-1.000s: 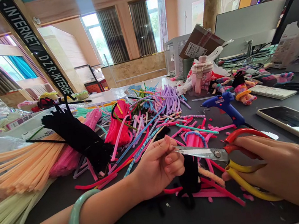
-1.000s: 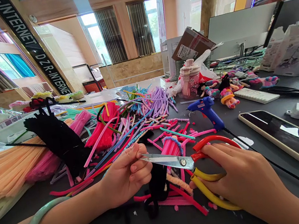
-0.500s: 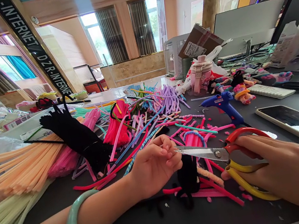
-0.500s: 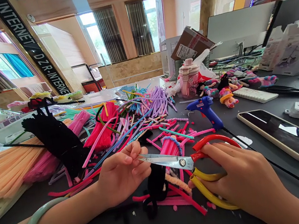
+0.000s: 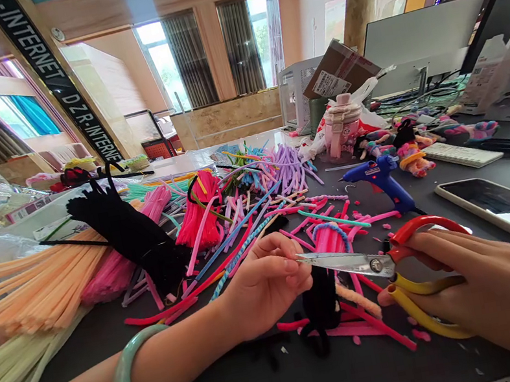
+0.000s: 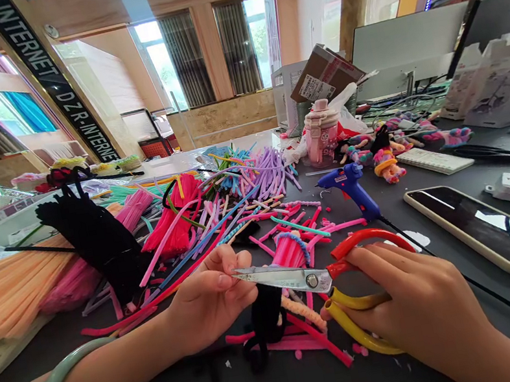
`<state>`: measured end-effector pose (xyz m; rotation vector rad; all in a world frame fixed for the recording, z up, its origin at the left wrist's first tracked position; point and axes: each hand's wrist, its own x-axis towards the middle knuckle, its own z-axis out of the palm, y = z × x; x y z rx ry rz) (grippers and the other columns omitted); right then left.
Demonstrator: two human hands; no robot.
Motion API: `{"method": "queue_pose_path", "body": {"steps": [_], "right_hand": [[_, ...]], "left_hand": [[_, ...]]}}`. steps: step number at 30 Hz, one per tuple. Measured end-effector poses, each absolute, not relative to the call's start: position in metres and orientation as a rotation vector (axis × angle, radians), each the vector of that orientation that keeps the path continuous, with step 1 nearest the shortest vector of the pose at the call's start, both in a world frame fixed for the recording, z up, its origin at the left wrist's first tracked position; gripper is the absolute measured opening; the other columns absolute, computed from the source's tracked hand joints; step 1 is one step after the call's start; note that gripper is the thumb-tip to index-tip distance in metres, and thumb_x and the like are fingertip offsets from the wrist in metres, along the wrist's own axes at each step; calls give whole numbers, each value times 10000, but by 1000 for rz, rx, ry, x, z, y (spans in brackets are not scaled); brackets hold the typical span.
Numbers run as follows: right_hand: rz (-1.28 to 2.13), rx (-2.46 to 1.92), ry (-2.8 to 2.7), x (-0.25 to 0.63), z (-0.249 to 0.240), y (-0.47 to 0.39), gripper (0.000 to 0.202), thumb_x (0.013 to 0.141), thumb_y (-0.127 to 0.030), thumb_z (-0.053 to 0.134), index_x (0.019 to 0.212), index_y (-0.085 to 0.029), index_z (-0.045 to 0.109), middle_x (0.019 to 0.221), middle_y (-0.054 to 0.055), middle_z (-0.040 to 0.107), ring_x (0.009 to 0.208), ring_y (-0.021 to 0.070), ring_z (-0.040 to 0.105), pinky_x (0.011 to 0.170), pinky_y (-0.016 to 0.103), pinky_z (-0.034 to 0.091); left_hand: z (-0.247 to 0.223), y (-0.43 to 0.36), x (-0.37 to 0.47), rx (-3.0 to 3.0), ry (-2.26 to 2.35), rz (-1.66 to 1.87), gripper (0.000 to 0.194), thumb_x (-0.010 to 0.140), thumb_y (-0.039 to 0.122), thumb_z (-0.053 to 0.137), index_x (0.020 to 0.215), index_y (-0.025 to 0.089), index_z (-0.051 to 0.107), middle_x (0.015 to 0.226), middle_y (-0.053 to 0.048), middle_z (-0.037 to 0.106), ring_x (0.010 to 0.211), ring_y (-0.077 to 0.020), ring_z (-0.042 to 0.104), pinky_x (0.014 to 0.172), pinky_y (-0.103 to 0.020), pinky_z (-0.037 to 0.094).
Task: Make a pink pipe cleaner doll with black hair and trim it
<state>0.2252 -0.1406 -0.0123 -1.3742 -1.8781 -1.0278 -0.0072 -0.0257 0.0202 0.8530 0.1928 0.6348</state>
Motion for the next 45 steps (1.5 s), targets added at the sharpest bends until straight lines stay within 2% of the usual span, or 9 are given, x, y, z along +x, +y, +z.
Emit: {"method": "queue_pose_path", "body": {"steps": [5, 11, 17, 25, 38, 45], "right_hand": [[-1062, -1392, -1866, 226, -13, -142, 59, 824, -297, 585, 843, -243, 570, 662, -29, 674, 526, 117, 629, 471, 236, 413], [-1038, -1431, -1884, 231, -18, -143, 94, 799, -325, 641, 845, -255, 597, 690, -26, 701, 568, 146, 657, 493, 259, 429], [-1042, -1381, -1879, 228, -16, -144, 116, 814, -287, 607, 910, -231, 573, 736, -7, 718, 608, 144, 673, 547, 244, 470], [-1069, -1360, -1861, 226, -15, -144, 83, 801, -205, 582, 877, -237, 577, 716, -8, 720, 560, 137, 650, 537, 243, 465], [-1028, -1430, -1836, 232, -23, -143, 80, 805, -323, 631, 853, -264, 655, 743, 5, 740, 607, 175, 685, 534, 267, 485], [-1019, -1422, -1872, 234, -22, -144, 78, 826, -299, 607, 869, -253, 653, 771, 6, 750, 620, 166, 693, 536, 252, 492]], "left_hand": [[21, -26, -8, 873, 219, 644, 139, 563, 46, 764, 582, 157, 683, 533, 52, 564, 454, -43, 486, 494, -213, 344], [22, -26, -7, 855, 250, 651, 159, 557, 60, 809, 578, 165, 692, 527, 56, 561, 445, -38, 462, 483, -211, 319], [23, -28, -8, 858, 252, 653, 171, 566, 83, 837, 589, 172, 693, 527, 59, 552, 448, -37, 458, 486, -205, 325], [24, -28, -7, 857, 266, 657, 176, 574, 96, 849, 595, 171, 690, 498, 60, 501, 458, -42, 451, 493, -204, 321], [22, -26, -8, 872, 293, 666, 188, 577, 103, 838, 598, 170, 664, 509, 60, 461, 486, -52, 430, 512, -223, 303], [23, -26, -7, 875, 287, 665, 186, 556, 124, 862, 585, 176, 687, 497, 60, 476, 470, -52, 427, 508, -222, 301]]}}
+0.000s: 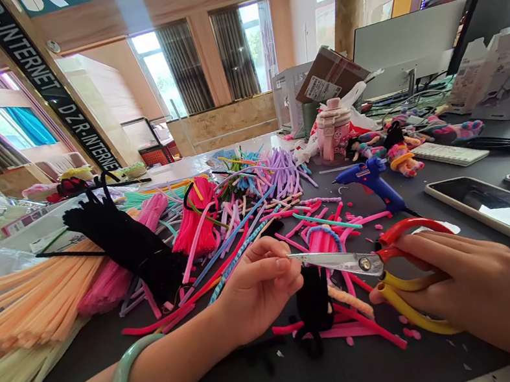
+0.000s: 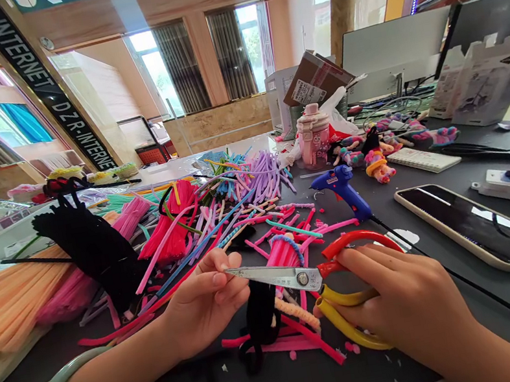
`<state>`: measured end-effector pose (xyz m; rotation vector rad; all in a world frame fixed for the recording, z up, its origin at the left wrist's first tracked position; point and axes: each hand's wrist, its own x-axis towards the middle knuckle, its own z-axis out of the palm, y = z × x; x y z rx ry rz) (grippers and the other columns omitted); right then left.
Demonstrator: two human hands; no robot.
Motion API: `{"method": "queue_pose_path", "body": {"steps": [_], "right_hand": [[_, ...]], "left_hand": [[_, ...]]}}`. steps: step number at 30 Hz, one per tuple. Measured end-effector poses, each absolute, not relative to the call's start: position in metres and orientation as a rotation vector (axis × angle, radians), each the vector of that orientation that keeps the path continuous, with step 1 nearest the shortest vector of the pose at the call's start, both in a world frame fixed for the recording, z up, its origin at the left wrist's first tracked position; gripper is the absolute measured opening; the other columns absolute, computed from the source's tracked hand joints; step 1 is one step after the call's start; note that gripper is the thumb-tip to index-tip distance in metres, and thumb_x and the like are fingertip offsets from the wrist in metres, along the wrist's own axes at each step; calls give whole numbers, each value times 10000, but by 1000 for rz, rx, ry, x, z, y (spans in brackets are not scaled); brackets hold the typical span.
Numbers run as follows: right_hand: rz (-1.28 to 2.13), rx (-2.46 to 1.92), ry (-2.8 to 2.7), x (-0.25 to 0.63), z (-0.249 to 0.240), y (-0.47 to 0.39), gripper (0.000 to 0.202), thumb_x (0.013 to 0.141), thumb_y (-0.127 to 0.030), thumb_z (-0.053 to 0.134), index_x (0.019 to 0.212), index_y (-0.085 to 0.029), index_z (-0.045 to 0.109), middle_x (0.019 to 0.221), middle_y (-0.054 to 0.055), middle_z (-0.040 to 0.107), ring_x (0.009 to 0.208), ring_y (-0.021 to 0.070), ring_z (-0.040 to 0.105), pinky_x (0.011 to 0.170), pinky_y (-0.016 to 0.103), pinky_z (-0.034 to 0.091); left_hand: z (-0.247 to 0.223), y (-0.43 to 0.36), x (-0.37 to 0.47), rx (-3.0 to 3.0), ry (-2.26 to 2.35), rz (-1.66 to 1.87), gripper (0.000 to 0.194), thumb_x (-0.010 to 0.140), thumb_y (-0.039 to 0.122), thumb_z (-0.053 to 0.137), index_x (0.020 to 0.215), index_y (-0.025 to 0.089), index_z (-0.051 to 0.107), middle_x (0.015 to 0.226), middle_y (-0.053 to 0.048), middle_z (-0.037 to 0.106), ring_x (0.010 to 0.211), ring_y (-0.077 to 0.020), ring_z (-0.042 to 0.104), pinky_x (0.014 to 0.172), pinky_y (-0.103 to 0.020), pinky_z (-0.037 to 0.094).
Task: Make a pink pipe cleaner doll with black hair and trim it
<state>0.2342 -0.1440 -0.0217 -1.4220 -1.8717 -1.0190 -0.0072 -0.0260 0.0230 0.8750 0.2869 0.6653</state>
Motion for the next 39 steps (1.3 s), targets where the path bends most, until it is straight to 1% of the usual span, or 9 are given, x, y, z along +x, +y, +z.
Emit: {"method": "queue_pose_path", "body": {"steps": [5, 10, 16, 19, 23, 27, 30, 35, 39], "right_hand": [[-988, -1440, -1860, 236, -24, -145, 96, 799, -332, 653, 855, -259, 680, 764, -2, 747, 601, 156, 683, 512, 244, 472], [-988, -1436, -1850, 234, -23, -144, 75, 802, -297, 643, 854, -262, 684, 762, -6, 748, 597, 153, 682, 520, 243, 470], [-1054, -1420, -1854, 229, -18, -142, 70, 834, -318, 612, 841, -249, 615, 727, -3, 729, 560, 145, 661, 500, 246, 443], [-1071, -1429, -1850, 229, -16, -141, 101, 814, -343, 625, 827, -252, 582, 726, -8, 726, 561, 146, 659, 497, 252, 437], [-1063, -1434, -1857, 229, -15, -142, 145, 779, -340, 639, 871, -254, 568, 742, -13, 730, 597, 161, 676, 517, 263, 446], [-1056, -1419, -1874, 229, -14, -142, 158, 797, -342, 626, 898, -250, 546, 735, -22, 723, 588, 148, 670, 516, 257, 445], [-1076, -1414, -1871, 227, -13, -141, 138, 811, -338, 612, 877, -246, 532, 723, -22, 718, 576, 142, 666, 513, 254, 442], [-1086, -1396, -1803, 222, -11, -139, 134, 867, -365, 550, 868, -231, 544, 706, -2, 719, 570, 147, 672, 500, 259, 436], [-1078, -1390, -1836, 224, -13, -139, 182, 858, -408, 586, 894, -232, 558, 727, 4, 728, 577, 146, 678, 504, 252, 445]], "left_hand": [[25, -27, -8, 897, 307, 664, 202, 555, 131, 861, 580, 177, 666, 514, 64, 455, 476, -53, 427, 517, -219, 310], [24, -25, -9, 897, 282, 650, 179, 573, 132, 847, 592, 175, 674, 523, 64, 429, 490, -52, 419, 522, -212, 317], [23, -24, -8, 872, 271, 665, 143, 600, 98, 820, 602, 172, 697, 505, 61, 438, 490, -54, 417, 513, -208, 314], [23, -24, -7, 866, 266, 668, 141, 606, 99, 821, 600, 176, 703, 492, 63, 444, 479, -51, 410, 507, -206, 306], [23, -25, -7, 872, 267, 667, 144, 617, 97, 820, 605, 171, 698, 488, 60, 462, 470, -47, 414, 500, -200, 317], [22, -25, -7, 885, 264, 669, 145, 623, 104, 824, 603, 173, 698, 485, 60, 474, 464, -44, 420, 498, -196, 328], [22, -25, -6, 880, 255, 669, 145, 617, 111, 843, 611, 176, 714, 480, 60, 490, 462, -43, 431, 493, -190, 335], [22, -24, -6, 855, 245, 671, 166, 587, 130, 893, 604, 177, 735, 470, 57, 530, 448, -37, 447, 478, -181, 353], [21, -24, -6, 854, 241, 665, 168, 585, 136, 905, 607, 185, 745, 452, 63, 525, 443, -35, 452, 478, -174, 360]]}}
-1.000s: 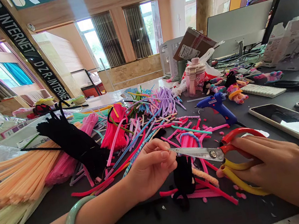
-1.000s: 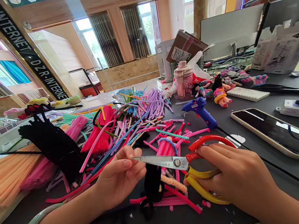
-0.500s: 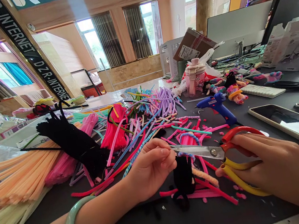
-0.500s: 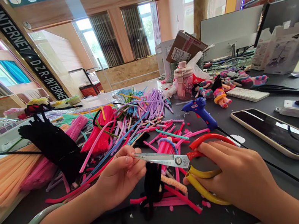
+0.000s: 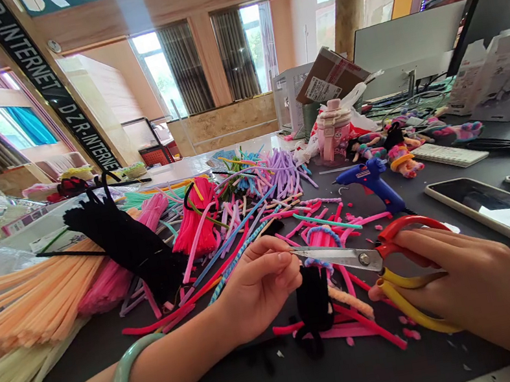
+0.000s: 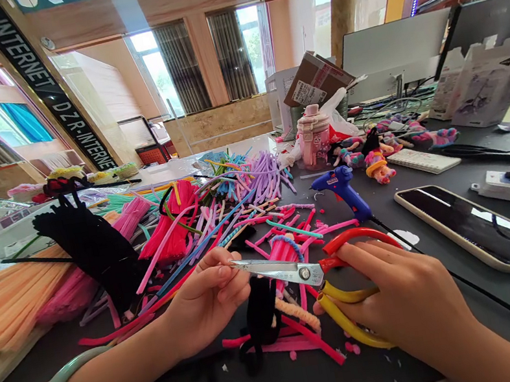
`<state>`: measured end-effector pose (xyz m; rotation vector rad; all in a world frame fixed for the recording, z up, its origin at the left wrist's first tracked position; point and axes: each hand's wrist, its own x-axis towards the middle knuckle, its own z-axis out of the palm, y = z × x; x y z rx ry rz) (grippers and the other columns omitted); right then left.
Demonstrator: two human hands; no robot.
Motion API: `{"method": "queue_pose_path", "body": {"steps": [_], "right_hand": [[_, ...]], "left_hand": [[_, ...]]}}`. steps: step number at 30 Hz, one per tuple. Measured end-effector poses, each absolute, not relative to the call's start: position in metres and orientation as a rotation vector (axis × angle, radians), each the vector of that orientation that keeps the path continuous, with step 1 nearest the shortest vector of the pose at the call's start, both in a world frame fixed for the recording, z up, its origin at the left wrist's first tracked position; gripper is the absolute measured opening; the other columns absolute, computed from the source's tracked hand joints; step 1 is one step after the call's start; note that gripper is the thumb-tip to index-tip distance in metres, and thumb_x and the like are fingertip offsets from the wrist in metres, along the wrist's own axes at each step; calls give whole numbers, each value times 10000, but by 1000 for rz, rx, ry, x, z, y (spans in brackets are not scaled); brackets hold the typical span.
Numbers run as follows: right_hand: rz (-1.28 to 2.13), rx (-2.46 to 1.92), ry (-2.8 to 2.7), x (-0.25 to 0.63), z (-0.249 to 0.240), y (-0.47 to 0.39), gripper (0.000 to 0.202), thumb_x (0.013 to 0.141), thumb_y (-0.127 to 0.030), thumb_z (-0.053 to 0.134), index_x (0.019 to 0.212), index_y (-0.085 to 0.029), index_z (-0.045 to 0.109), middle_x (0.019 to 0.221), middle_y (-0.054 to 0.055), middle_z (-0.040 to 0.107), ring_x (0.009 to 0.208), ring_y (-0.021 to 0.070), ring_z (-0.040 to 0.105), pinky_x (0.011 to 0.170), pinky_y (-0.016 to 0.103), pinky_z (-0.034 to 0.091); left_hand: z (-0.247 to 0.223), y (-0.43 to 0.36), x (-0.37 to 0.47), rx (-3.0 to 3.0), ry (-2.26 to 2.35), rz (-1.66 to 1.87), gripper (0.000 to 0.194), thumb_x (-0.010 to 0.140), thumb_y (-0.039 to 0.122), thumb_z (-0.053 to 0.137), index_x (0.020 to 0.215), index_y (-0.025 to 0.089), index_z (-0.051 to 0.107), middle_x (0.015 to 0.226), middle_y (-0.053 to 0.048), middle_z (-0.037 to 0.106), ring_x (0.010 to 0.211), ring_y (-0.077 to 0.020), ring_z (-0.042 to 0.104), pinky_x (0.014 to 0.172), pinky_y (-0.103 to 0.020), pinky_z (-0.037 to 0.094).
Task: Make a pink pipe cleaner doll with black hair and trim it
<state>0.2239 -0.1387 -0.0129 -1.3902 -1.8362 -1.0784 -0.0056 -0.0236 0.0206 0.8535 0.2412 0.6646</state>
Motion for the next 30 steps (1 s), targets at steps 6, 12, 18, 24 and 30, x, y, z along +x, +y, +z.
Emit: {"method": "queue_pose_path", "body": {"steps": [6, 12, 18, 24, 30], "right_hand": [[-1047, -1402, -1850, 229, -18, -140, 211, 821, -422, 639, 891, -232, 577, 766, 17, 740, 586, 150, 680, 516, 247, 459], [-1034, -1415, -1858, 230, -19, -140, 199, 824, -416, 628, 915, -242, 595, 782, 25, 748, 622, 175, 698, 517, 259, 465], [-1074, -1407, -1849, 227, -16, -142, 105, 851, -319, 561, 921, -243, 576, 744, 19, 736, 624, 176, 699, 487, 263, 434], [-1138, -1389, -1842, 224, -12, -139, 93, 895, -331, 529, 901, -240, 546, 722, 16, 723, 607, 157, 692, 481, 256, 421], [-1133, -1407, -1820, 227, -13, -140, 58, 873, -289, 553, 858, -233, 556, 664, -10, 689, 554, 138, 661, 478, 250, 400]], "left_hand": [[19, -24, -5, 849, 233, 663, 162, 594, 139, 905, 624, 181, 751, 468, 60, 536, 447, -34, 458, 477, -171, 360], [18, -22, -4, 856, 236, 665, 168, 592, 133, 906, 618, 178, 747, 450, 64, 520, 443, -32, 446, 481, -170, 352], [18, -23, -4, 856, 234, 654, 168, 589, 161, 914, 628, 190, 754, 456, 57, 525, 459, -40, 447, 486, -175, 345], [18, -24, -5, 846, 255, 656, 172, 587, 146, 907, 641, 181, 747, 463, 55, 517, 468, -38, 439, 494, -174, 348], [19, -25, -4, 839, 261, 651, 178, 568, 145, 917, 616, 180, 749, 460, 56, 523, 460, -37, 446, 488, -174, 355]]}}
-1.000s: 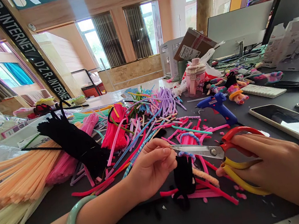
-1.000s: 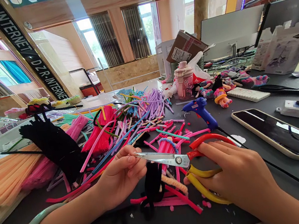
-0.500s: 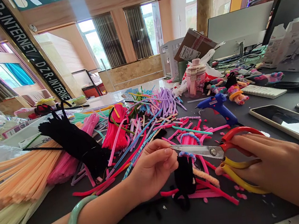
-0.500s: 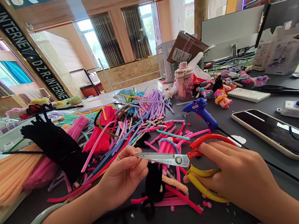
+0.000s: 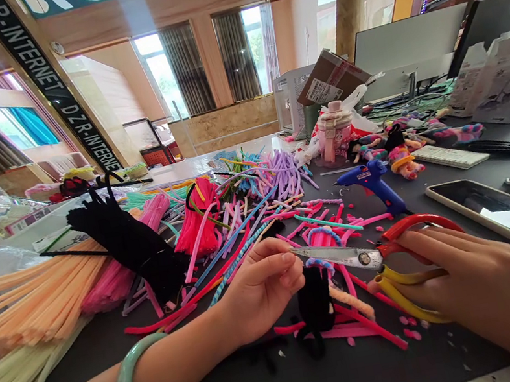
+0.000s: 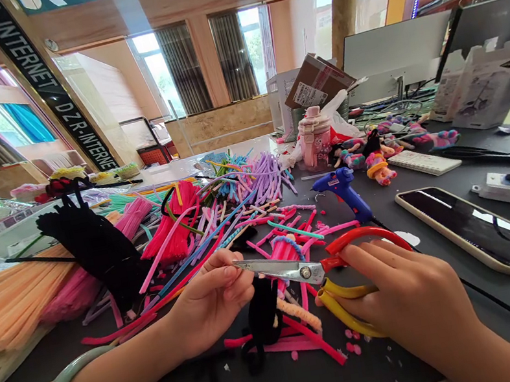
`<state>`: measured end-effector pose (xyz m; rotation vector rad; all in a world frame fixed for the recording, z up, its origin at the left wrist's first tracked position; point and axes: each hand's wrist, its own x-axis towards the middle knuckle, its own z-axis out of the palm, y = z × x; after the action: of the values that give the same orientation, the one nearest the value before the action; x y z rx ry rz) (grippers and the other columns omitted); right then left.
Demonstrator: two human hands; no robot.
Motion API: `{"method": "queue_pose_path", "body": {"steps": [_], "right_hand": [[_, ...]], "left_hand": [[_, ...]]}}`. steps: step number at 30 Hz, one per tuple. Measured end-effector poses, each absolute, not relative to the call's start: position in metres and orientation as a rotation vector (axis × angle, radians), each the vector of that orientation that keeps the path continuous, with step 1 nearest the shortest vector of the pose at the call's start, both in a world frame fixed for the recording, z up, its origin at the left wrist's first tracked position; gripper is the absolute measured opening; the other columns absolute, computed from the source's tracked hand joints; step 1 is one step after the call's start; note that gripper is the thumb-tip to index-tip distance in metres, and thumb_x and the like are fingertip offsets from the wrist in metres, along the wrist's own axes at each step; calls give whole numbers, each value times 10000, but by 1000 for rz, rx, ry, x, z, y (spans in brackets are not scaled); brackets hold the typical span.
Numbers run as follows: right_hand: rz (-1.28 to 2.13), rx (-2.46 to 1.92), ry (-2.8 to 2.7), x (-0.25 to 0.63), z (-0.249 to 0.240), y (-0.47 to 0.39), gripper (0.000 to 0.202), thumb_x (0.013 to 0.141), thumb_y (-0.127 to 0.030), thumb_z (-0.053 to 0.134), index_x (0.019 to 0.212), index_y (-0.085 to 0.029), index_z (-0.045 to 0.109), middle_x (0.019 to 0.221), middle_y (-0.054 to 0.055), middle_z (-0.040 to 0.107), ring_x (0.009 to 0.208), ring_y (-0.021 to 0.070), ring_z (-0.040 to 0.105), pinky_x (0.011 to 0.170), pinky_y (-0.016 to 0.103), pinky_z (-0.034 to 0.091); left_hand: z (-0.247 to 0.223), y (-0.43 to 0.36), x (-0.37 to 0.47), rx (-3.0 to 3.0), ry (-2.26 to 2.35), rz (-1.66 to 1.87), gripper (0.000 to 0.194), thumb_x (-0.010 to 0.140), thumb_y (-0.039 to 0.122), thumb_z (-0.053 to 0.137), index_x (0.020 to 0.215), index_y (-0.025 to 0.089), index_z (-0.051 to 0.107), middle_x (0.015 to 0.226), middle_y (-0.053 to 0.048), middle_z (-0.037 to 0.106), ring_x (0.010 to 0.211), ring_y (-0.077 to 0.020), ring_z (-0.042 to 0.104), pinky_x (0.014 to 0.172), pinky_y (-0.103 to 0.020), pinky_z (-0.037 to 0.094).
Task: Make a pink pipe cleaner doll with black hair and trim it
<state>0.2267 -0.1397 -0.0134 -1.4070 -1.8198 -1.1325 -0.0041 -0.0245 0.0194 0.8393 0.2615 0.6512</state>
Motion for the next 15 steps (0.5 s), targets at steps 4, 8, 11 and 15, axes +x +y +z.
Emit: {"method": "queue_pose_path", "body": {"steps": [4, 8, 11, 15], "right_hand": [[-1122, -1417, -1808, 228, -15, -141, 56, 872, -238, 526, 830, -236, 564, 658, -20, 680, 566, 125, 660, 488, 242, 392], [-1104, -1419, -1796, 227, -16, -141, 65, 870, -254, 538, 819, -247, 578, 655, -24, 680, 567, 123, 654, 495, 235, 400], [-1097, -1434, -1786, 227, -18, -142, 43, 851, -250, 552, 839, -249, 593, 671, -14, 688, 582, 143, 662, 492, 245, 401], [-1050, -1529, -1762, 230, -22, -142, 142, 844, -387, 585, 879, -252, 614, 731, 19, 712, 583, 180, 665, 465, 271, 396]], "left_hand": [[20, -25, -4, 837, 275, 659, 182, 560, 143, 920, 617, 183, 753, 460, 60, 518, 459, -37, 442, 485, -173, 354], [20, -25, -4, 845, 273, 656, 185, 552, 158, 924, 619, 189, 755, 457, 58, 517, 460, -39, 427, 483, -175, 337], [20, -25, -4, 864, 272, 656, 179, 564, 167, 915, 622, 187, 747, 454, 59, 503, 463, -45, 412, 487, -185, 325], [20, -26, -5, 889, 270, 660, 183, 586, 164, 895, 627, 168, 718, 492, 57, 492, 475, -46, 405, 498, -199, 317]]}}
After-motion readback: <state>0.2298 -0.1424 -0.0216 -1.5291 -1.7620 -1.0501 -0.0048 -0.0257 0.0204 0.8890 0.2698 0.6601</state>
